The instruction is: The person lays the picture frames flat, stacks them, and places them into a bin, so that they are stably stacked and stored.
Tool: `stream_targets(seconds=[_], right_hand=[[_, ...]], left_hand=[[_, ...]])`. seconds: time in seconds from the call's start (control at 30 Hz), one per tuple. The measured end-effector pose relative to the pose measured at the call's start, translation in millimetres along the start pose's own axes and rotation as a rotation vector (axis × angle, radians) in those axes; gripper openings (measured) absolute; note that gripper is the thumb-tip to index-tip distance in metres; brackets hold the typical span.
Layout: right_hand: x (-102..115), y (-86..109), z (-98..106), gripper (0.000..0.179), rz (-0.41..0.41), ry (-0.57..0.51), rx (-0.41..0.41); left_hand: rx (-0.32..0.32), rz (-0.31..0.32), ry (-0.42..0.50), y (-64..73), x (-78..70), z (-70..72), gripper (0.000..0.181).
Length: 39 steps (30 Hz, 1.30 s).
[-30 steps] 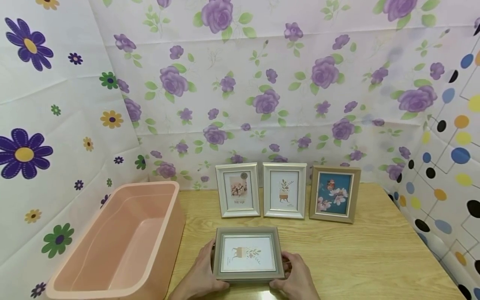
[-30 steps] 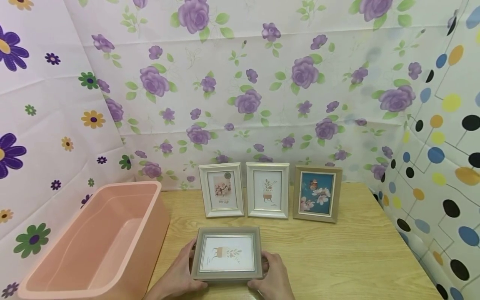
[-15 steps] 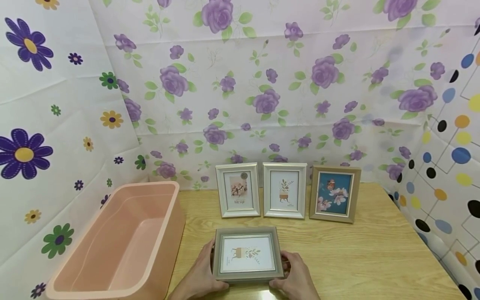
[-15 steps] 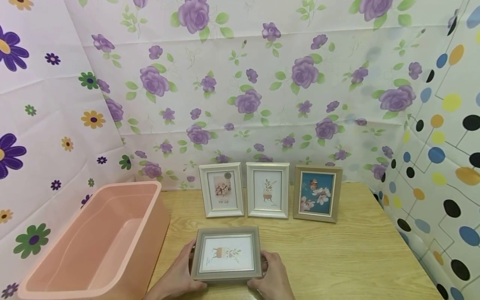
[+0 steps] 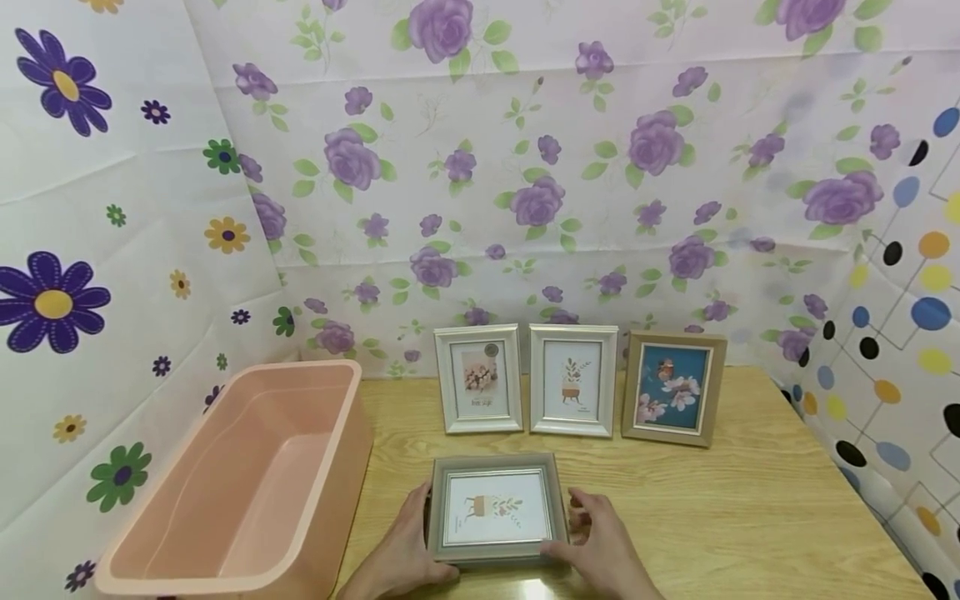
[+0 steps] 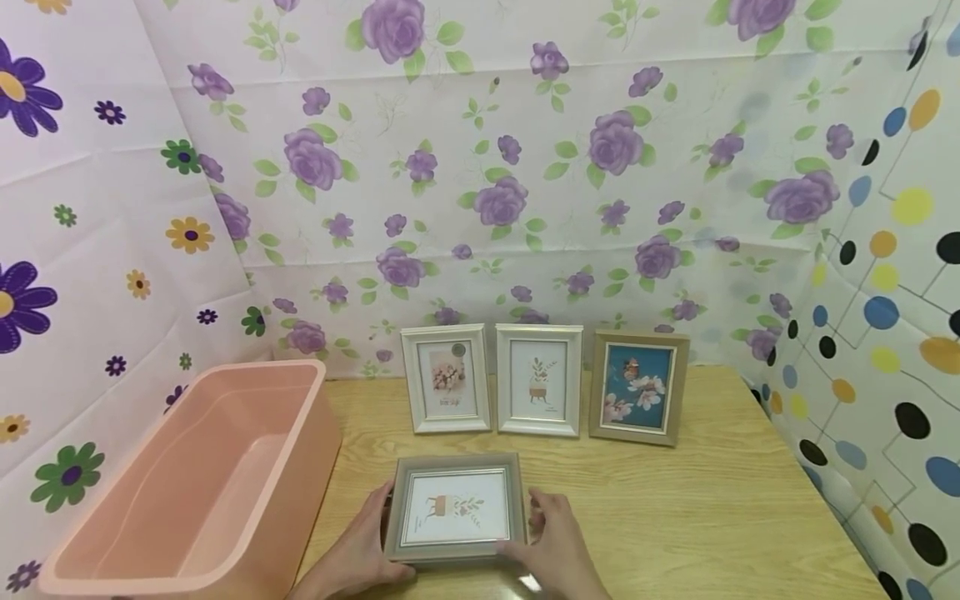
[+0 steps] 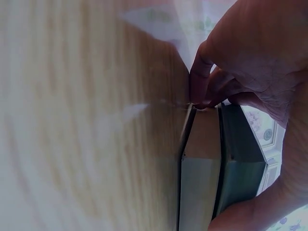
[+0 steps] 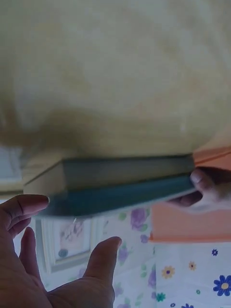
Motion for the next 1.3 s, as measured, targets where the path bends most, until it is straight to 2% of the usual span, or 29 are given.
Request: stream_targets(seconds=[0.2, 0.4, 0.73, 1.0, 1.2, 1.3], right_hand=[[31, -15.3, 19, 0.084, 0.070, 0.015, -0.047], [64, -35.0, 24, 0.083, 0.175, 0.039, -0.043], [120, -80.0, 10, 0.089, 0.323, 0.150, -0.019], [152, -112.4, -5, 0.094, 0.360, 0.234, -0.047], [181, -136.3, -15, 0.096, 0.429, 0.286, -0.044], [184, -152.2, -20, 0.096, 0.466, 0.326, -0.045]], left_hand=[[0.033, 0.020, 0.035, 3.3, 1.2, -2.6, 0.140], [0.037, 0.047, 0.100, 8.1, 1.3, 0.6, 0.136], [0.022, 0.084, 0.264, 17.9, -1.1, 3.9, 0.116], [0.027, 0.141, 0.430, 23.4, 2.4, 2.2, 0.109], [0.032, 0.143, 0.452, 27.4, 2.7, 0.2, 0.107], [0.028, 0.145, 0.471, 28.8, 2.4, -0.6, 0.106]])
Point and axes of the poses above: each hand's wrist, its own y-axis away from the middle knuckle, its own z-axis out of the back of the hand, x = y × z, the point moved 8 cm from there along -y, towards the middle knuckle, and after that the axes turned 10 degrees about -y, right-handed, at the moved point
